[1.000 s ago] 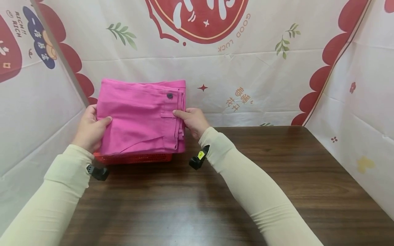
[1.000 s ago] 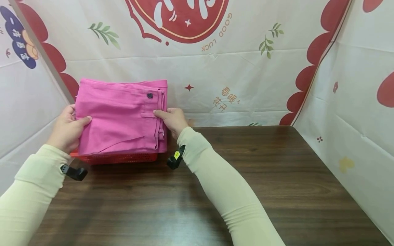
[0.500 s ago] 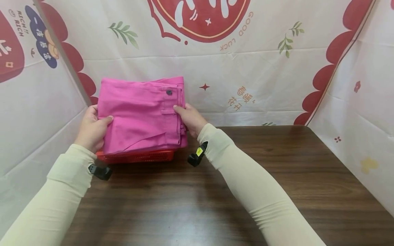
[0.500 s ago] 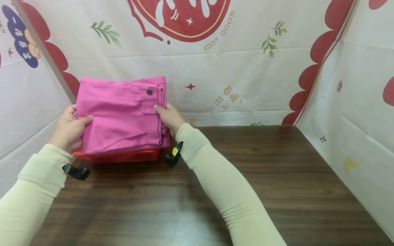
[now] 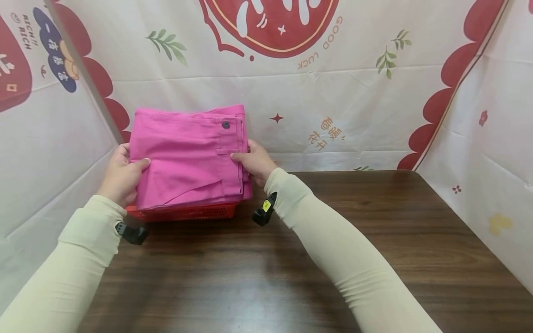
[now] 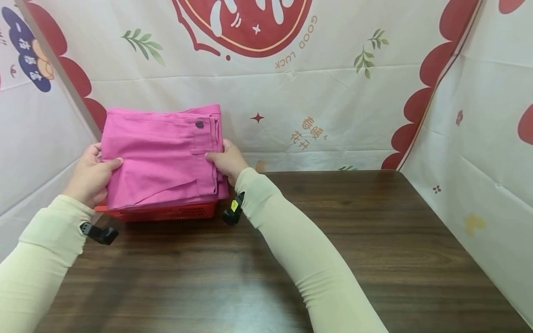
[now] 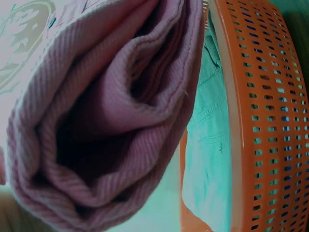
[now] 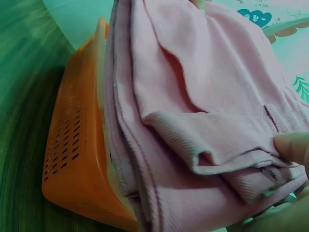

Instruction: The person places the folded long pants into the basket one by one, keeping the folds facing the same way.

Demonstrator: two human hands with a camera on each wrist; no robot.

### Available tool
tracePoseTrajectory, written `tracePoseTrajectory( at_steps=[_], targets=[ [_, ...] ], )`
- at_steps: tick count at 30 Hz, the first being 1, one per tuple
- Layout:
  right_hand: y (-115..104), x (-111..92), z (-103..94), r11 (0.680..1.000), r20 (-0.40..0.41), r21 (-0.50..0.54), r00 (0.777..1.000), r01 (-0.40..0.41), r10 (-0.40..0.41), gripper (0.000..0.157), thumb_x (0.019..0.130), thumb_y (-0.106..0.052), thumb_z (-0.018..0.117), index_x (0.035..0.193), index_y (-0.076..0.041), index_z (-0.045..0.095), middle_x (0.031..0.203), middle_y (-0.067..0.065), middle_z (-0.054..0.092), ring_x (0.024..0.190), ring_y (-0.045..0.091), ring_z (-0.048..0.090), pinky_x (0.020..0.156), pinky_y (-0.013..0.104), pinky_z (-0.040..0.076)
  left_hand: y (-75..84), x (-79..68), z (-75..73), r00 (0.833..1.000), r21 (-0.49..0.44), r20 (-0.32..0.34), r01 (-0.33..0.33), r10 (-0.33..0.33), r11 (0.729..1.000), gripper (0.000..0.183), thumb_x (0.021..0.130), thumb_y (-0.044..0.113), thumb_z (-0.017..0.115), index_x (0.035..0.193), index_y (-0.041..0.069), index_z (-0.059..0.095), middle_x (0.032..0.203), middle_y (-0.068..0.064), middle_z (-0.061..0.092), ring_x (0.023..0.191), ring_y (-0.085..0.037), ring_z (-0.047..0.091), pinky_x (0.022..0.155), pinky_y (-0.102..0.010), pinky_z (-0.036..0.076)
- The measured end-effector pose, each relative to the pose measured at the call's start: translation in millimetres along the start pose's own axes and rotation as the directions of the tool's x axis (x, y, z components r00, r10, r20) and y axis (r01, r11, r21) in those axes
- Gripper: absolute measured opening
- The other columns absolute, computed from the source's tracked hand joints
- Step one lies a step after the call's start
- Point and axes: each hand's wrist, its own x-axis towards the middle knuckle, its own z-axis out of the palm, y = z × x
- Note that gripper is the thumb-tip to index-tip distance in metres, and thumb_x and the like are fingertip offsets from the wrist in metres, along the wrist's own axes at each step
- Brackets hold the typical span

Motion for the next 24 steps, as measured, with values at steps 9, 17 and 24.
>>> tracePoseTrajectory(
  at_steps=[9, 17, 24],
  targets=[
    [-2, 7, 8.9, 1.000, -0.037, -0.013, 0.999, 0.026, -0.026, 0.041, 0.097, -0.011, 0.064, 0.136, -0.011, 0.052, 0.115, 0.009, 0.063, 0.099, 0.022, 0.062, 0.088, 0.036, 0.052, -1.6, 12.4, -10.7, 0.999, 0.043, 0.022, 0.024, -0.025, 0.999, 0.030, 0.100, 0.006, 0.054, 0.116, 0.028, 0.043, 0.111, 0.003, 0.052, 0.090, -0.010, 0.057, 0.067, -0.021, 0.052],
    [2, 13, 11.2, 0.999, -0.070, -0.042, 0.997, 0.024, -0.027, 0.043, 0.097, -0.012, 0.064, 0.137, -0.010, 0.050, 0.121, 0.009, 0.060, 0.105, 0.022, 0.058, 0.095, 0.037, 0.049, -4.1, 25.9, -9.4, 1.000, 0.165, 0.004, -0.002, 0.001, 0.986, 0.034, 0.100, 0.008, 0.054, 0.128, 0.024, 0.042, 0.121, 0.001, 0.050, 0.099, -0.010, 0.052, 0.077, -0.019, 0.047],
    [10, 21, 29.1, 0.999, -0.075, -0.014, 0.996, 0.039, -0.040, 0.039, 0.097, -0.011, 0.064, 0.134, -0.007, 0.052, 0.116, 0.010, 0.061, 0.102, 0.022, 0.060, 0.093, 0.038, 0.050, -9.0, 34.3, -25.8, 1.000, 0.185, -0.012, 0.022, -0.020, 0.982, 0.033, 0.100, 0.010, 0.055, 0.126, 0.025, 0.042, 0.123, 0.001, 0.051, 0.097, -0.007, 0.051, 0.080, -0.021, 0.044]
  ],
)
